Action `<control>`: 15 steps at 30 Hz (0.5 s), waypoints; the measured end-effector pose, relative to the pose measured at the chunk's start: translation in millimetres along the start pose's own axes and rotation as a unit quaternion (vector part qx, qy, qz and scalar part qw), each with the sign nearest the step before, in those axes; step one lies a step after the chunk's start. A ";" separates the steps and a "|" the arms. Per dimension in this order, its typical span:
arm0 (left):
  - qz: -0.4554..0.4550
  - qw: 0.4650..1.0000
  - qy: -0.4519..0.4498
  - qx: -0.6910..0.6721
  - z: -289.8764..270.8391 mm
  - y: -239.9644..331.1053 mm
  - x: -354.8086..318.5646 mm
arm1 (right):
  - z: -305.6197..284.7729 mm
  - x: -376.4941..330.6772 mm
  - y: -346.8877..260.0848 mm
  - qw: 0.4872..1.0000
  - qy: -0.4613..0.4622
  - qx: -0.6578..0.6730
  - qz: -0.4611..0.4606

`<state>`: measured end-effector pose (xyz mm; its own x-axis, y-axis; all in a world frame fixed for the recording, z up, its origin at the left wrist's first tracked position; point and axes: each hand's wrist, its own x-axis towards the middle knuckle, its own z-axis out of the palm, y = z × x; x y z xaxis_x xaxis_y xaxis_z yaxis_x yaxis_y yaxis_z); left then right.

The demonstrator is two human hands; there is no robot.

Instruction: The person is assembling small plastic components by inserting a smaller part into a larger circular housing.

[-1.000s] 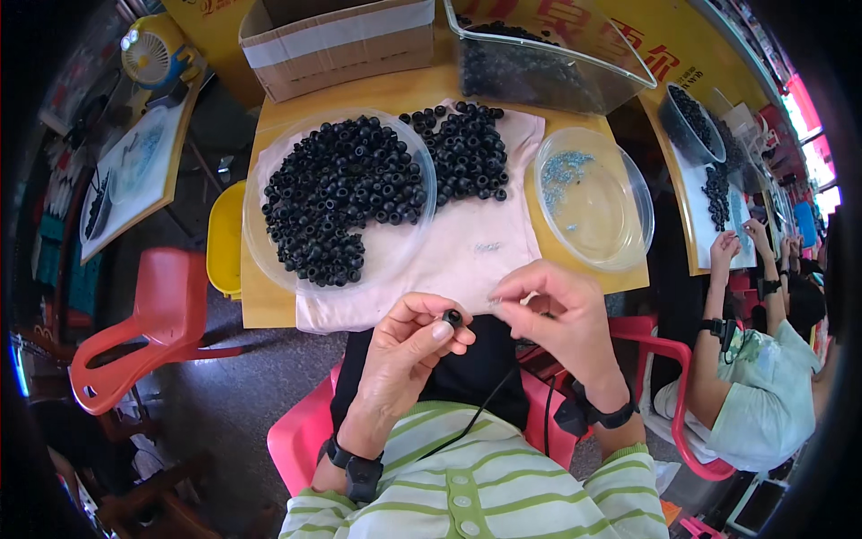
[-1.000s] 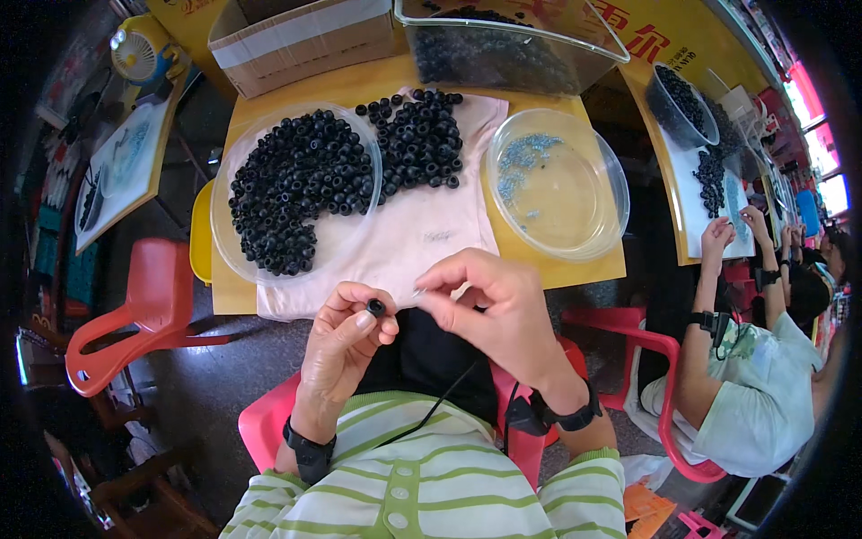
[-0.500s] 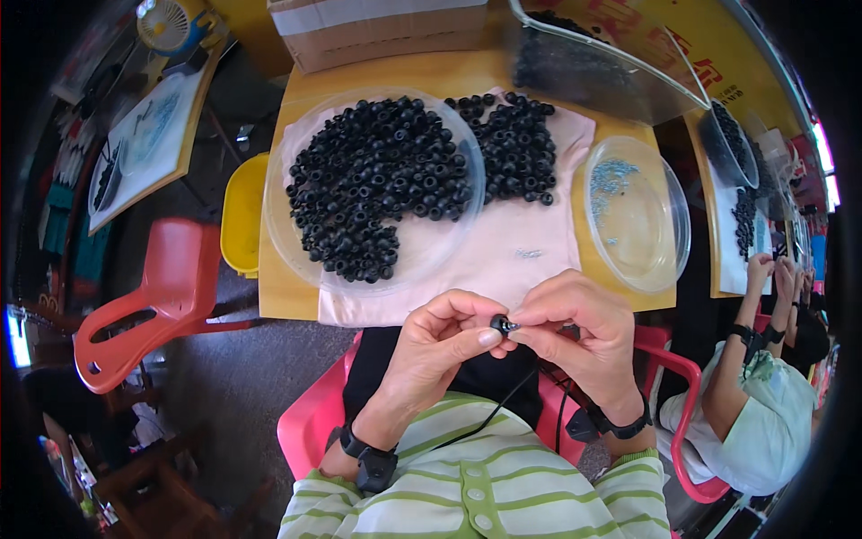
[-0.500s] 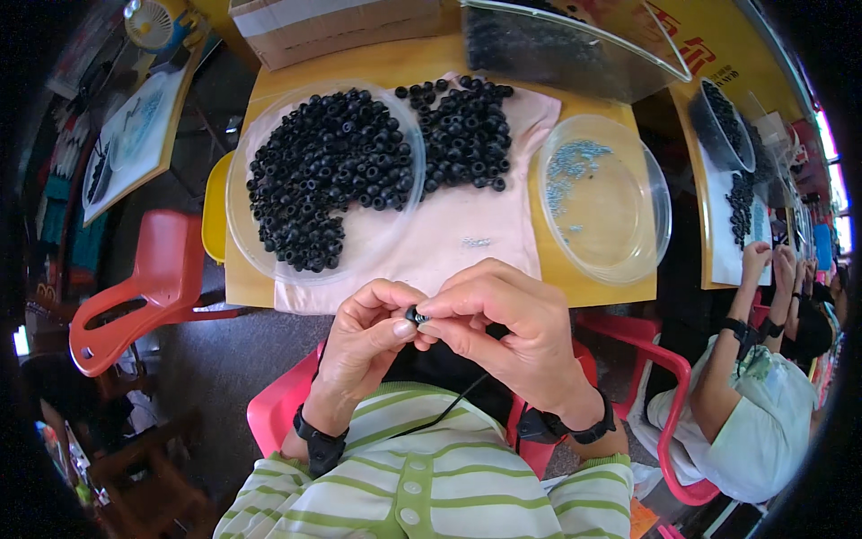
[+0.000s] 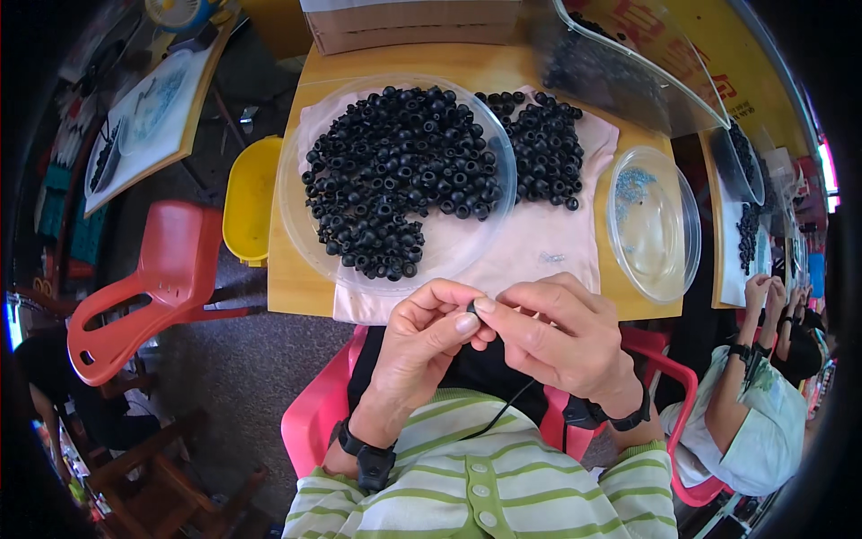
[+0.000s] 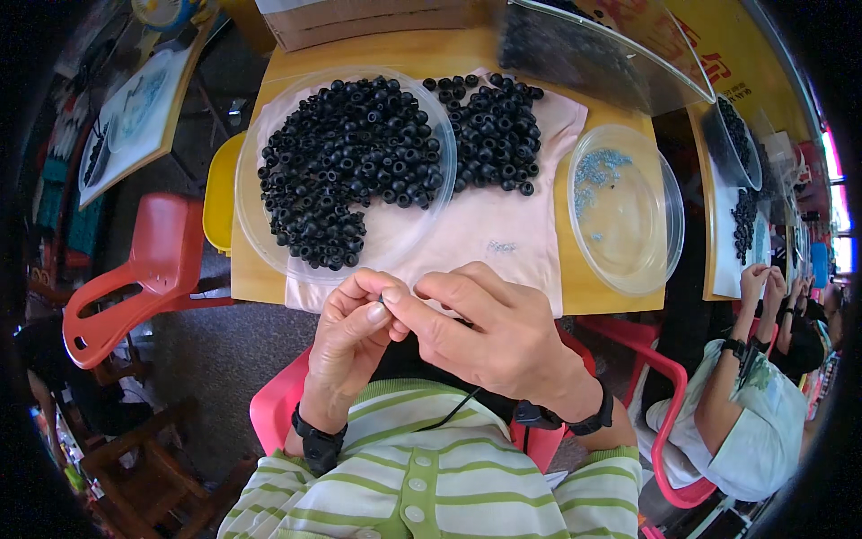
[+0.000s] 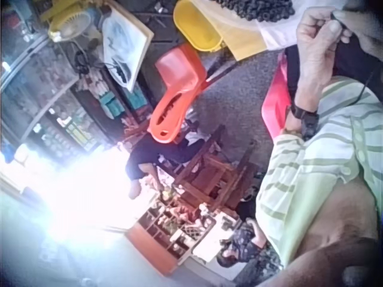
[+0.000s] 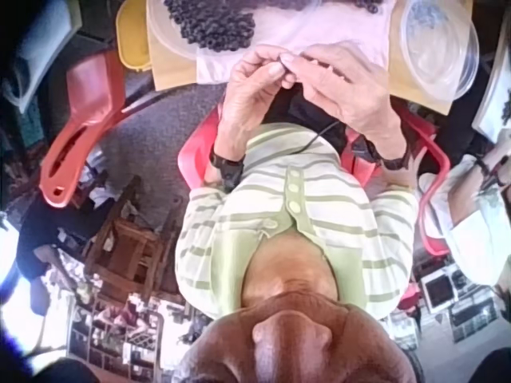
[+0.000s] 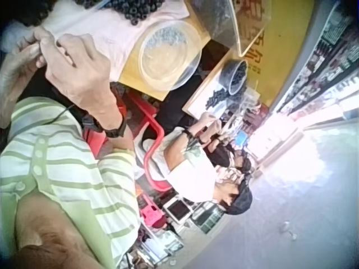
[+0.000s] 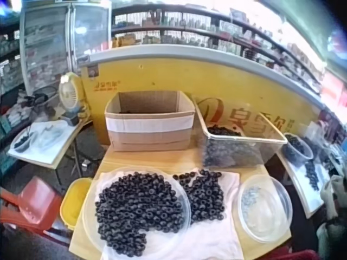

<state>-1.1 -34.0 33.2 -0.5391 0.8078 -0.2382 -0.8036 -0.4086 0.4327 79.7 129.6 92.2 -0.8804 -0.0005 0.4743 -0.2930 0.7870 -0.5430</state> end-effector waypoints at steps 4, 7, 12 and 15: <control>-0.004 0.999 -0.050 -0.012 -11.1 3.5 -3.7 | 0.0 23.1 3.0 0.997 -0.004 0.064 0.045; 0.006 0.993 -0.122 -0.005 -13.3 8.1 -5.7 | 24.1 45.8 21.9 0.997 -0.010 -0.025 0.067; 0.012 0.988 -0.153 0.009 -10.8 13.9 -13.2 | 63.5 61.6 44.9 0.991 -0.088 -0.082 0.051; 0.014 0.989 -0.149 0.016 -12.9 14.6 -15.7 | 73.7 62.5 52.1 0.987 -0.108 -0.105 0.057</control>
<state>-7.7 -58.2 32.1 -0.4581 0.8880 0.0395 -0.7786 -0.4224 0.4640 -18.0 125.1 42.5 -0.9689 -0.0187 0.2469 -0.1239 0.9000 -0.4180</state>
